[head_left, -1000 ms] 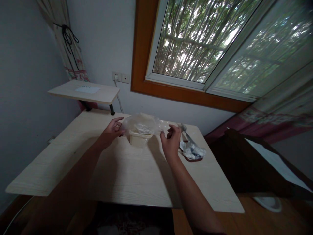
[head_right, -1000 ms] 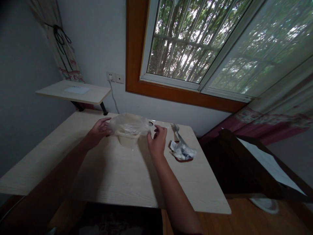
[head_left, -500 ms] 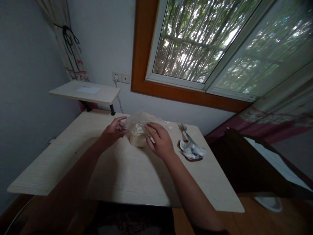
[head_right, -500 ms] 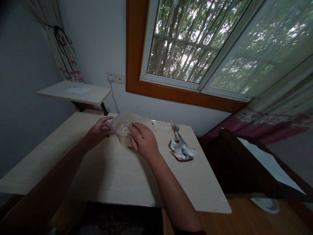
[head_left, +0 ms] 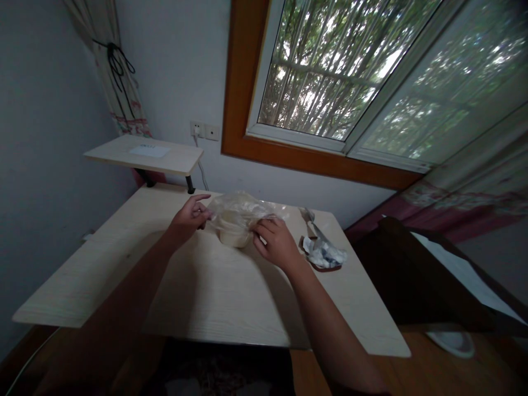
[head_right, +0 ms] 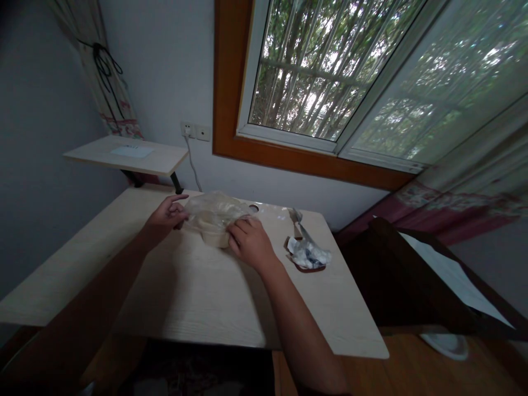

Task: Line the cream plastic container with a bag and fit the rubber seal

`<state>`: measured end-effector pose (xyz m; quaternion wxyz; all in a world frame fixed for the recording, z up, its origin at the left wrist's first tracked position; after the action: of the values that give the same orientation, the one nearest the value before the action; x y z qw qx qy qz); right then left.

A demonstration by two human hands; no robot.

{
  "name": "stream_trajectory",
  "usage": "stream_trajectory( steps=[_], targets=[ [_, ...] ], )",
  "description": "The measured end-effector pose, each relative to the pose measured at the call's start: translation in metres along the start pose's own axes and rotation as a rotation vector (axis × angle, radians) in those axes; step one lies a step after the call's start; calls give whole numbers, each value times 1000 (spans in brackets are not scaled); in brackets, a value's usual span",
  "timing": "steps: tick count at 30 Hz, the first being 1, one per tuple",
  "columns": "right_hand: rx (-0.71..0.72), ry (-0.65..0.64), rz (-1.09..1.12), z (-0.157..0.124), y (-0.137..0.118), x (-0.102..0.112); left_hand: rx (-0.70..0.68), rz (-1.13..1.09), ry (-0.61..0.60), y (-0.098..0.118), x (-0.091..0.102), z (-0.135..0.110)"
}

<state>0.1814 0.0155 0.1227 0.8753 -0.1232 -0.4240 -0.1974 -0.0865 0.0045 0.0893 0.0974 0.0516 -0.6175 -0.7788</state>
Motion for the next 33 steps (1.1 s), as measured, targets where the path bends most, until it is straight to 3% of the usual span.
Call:
stream_trajectory(
  steps=[3,7,12,17,23,27,30,33],
  targets=[
    [15,15,65,-4,1,-1,41,3,19,-3,0,1],
    [-72,69,134,-4,5,0,68,20,-36,-8,-2,3],
    [-138,85,61,-1,9,-5,67,35,-57,-10,-1,2],
    [-121,65,-19,-2,13,-13,98,81,-97,-12,3,0],
    [-76,99,38,-1,8,-8,94,98,-106,-13,3,1],
    [-33,75,111,-5,0,-6,38,86,21,-9,2,5],
    [-27,40,136,-8,-2,-10,-62,106,207,-6,-1,7],
    [-36,-1,111,-10,-2,-15,-254,252,428,6,-4,-2]
  ],
)
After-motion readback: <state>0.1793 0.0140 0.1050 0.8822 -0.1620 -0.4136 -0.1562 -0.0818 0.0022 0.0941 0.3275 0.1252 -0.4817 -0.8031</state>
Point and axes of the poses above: each hand's wrist, its own z-axis towards the middle knuckle, its own x-axis out of the back of the hand, y = z × x, the point moved 4 cm from there along z, towards the middle knuckle, and after that the axes turned 3 degrees about y, right-handed, at the moved point
